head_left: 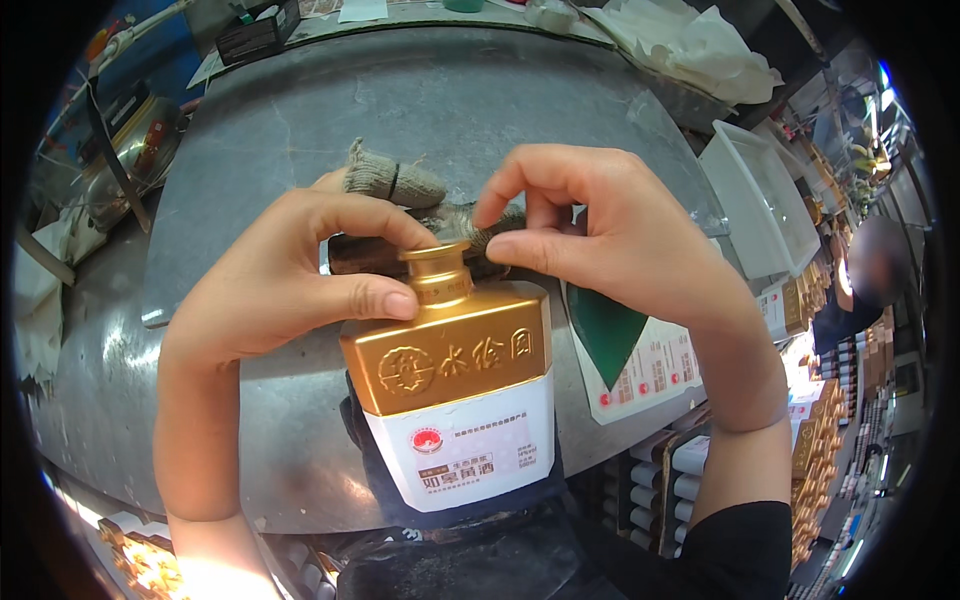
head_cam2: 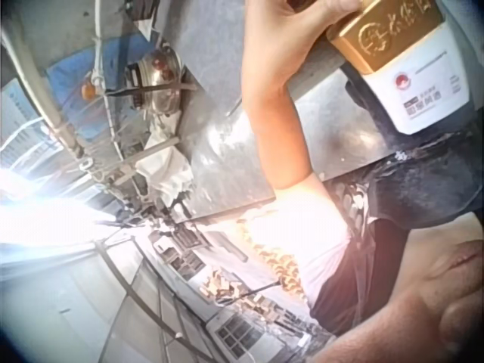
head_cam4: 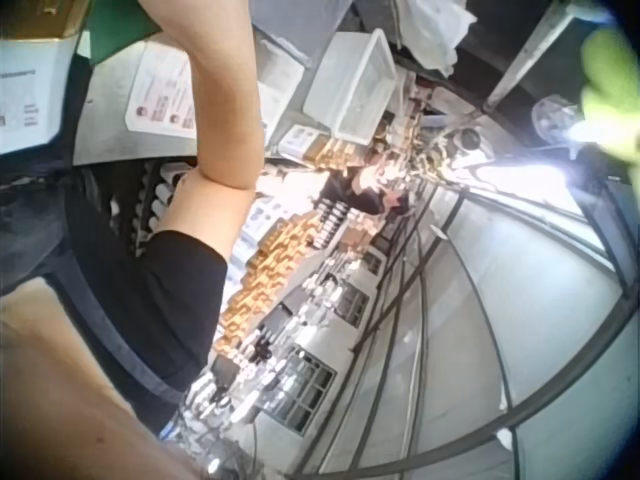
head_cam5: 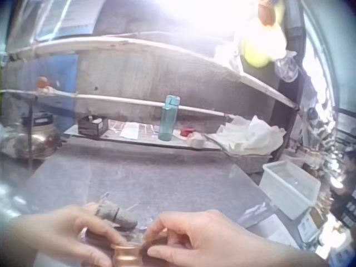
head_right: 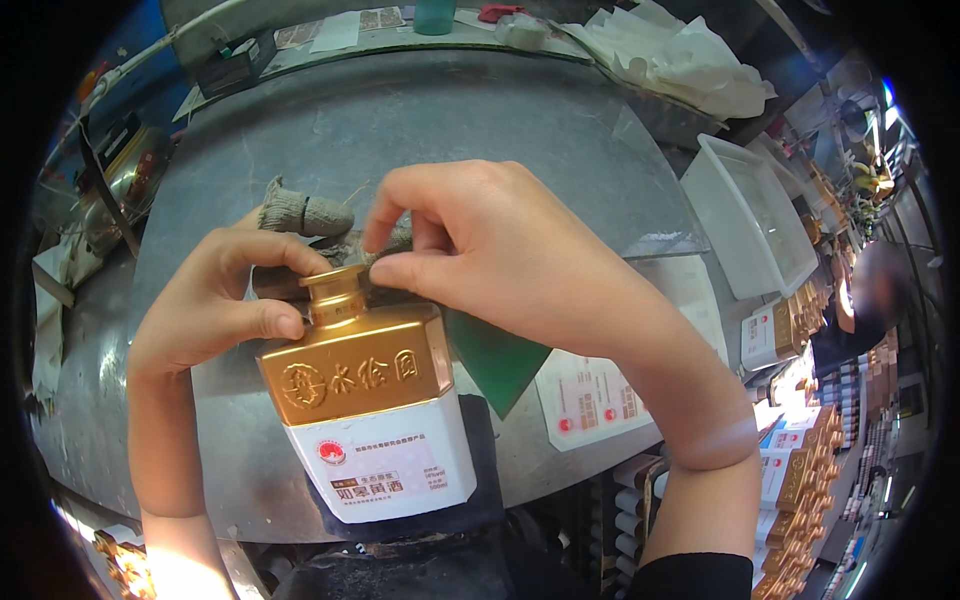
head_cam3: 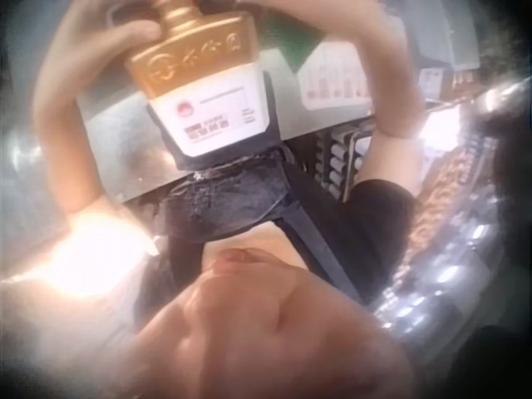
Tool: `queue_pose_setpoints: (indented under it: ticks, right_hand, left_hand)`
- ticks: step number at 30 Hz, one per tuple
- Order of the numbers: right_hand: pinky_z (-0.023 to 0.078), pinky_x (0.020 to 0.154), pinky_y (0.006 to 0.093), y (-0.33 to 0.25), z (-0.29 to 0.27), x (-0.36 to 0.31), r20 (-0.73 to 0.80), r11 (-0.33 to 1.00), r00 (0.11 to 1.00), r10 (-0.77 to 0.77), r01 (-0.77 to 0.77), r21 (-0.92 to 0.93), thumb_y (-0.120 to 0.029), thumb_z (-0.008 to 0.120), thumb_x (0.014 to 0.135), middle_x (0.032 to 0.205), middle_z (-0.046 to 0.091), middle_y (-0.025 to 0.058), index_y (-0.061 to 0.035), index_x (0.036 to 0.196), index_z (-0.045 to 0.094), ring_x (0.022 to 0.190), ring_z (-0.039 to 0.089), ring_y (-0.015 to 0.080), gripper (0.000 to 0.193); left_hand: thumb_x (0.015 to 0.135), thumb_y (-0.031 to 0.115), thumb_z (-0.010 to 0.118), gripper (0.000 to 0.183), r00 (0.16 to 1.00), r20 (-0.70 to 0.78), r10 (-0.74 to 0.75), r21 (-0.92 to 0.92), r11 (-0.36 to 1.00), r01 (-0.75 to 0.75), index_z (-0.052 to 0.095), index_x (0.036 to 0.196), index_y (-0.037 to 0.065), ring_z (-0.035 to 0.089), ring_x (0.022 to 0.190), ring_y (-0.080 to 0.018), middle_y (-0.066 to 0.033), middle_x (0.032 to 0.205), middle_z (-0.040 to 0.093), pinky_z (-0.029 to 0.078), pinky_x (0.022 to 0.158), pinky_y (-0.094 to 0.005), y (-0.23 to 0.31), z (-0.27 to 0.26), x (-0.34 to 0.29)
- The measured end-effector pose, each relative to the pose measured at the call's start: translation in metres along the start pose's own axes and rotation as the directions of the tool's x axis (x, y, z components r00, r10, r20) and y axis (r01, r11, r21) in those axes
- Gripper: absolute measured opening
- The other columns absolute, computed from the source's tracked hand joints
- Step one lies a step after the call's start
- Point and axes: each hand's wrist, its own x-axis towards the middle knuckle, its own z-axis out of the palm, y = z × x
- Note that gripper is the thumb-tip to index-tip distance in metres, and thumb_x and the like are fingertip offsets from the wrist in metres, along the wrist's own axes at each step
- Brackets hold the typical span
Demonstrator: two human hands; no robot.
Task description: The person applies white paper labels to gold-colored bottles. They pick up a bottle, smooth a label onto its surface, and use a green plastic scraper to press the label firmly against the curved sides. The process is repeated for multiple bottles, with the person handling each one individually.
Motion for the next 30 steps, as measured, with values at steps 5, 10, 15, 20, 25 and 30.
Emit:
queue_pose_setpoints:
  ticks: [5,10,15,20,25,30]
  right_hand:
    - [0.042,0.053,0.0330,-0.004,0.000,0.010,0.142,0.999,0.989,-0.045,0.042,0.021,-0.015,0.073,0.077,0.063,0.061,0.0104,-0.0017,0.092,0.066,0.057,0.058,0.0205,0.021]
    - [0.043,0.055,0.0339,-0.007,0.001,0.013,0.152,1.000,0.988,-0.013,0.014,-0.002,-0.016,0.074,0.076,0.064,0.062,0.0110,-0.0024,0.091,0.066,0.058,0.060,0.0215,0.021]
    - [0.044,0.055,0.0287,-0.002,-0.002,0.010,0.049,0.994,0.997,-0.053,0.048,0.102,-0.015,0.071,0.081,0.064,0.062,0.0073,-0.0008,0.090,0.065,0.058,0.059,0.0143,0.018]
    - [0.041,0.053,0.0214,0.016,-0.009,-0.019,-0.091,0.948,0.991,0.097,-0.065,0.312,-0.015,0.064,0.089,0.062,0.058,0.0003,0.0005,0.091,0.064,0.057,0.054,0.0053,0.015]
    - [0.038,0.054,0.0198,0.023,-0.011,-0.038,-0.068,0.936,0.986,0.154,-0.123,0.331,-0.014,0.061,0.092,0.061,0.056,-0.0015,0.0012,0.092,0.063,0.057,0.052,0.0032,0.016]
    - [0.038,0.053,0.0198,0.024,-0.005,-0.034,-0.100,0.934,0.988,0.120,-0.078,0.349,-0.014,0.061,0.091,0.061,0.057,-0.0010,0.0008,0.092,0.063,0.057,0.052,0.0038,0.015]
  left_hand:
    - [0.073,0.025,0.081,0.031,0.999,0.017,-0.032,-0.056,0.998,0.033,0.073,0.094,0.004,0.052,0.087,-0.0166,-0.0050,0.084,0.062,0.039,0.081,-0.0290,-0.005,0.001,0.003]
    - [0.073,0.023,0.080,0.030,0.999,-0.008,-0.032,-0.043,0.999,0.032,0.073,0.096,0.004,0.051,0.086,-0.0166,-0.0042,0.089,0.064,0.040,0.080,-0.0290,-0.006,0.004,0.002]
    - [0.075,0.025,0.079,0.042,0.938,-0.291,0.189,0.011,0.981,-0.194,0.068,0.105,-0.001,0.056,0.106,-0.0207,-0.0119,0.118,0.062,0.041,0.094,-0.0316,0.005,0.007,-0.007]
    - [0.083,0.027,0.069,0.030,0.918,-0.233,0.320,0.370,0.902,-0.220,0.073,0.104,0.007,0.057,0.077,-0.0208,-0.0060,0.086,0.072,0.045,0.081,-0.0311,0.015,0.031,-0.036]
    - [0.087,0.023,0.064,0.025,0.911,-0.339,0.233,0.416,0.906,-0.077,0.072,0.104,0.007,0.054,0.075,-0.0214,-0.0052,0.090,0.072,0.041,0.070,-0.0293,0.009,0.033,-0.051]
    - [0.095,0.042,0.049,0.043,0.925,-0.160,0.345,0.682,0.716,-0.149,0.069,0.109,0.006,0.056,0.096,-0.0271,-0.0075,0.094,0.069,0.036,0.090,-0.0395,0.040,0.036,-0.040]
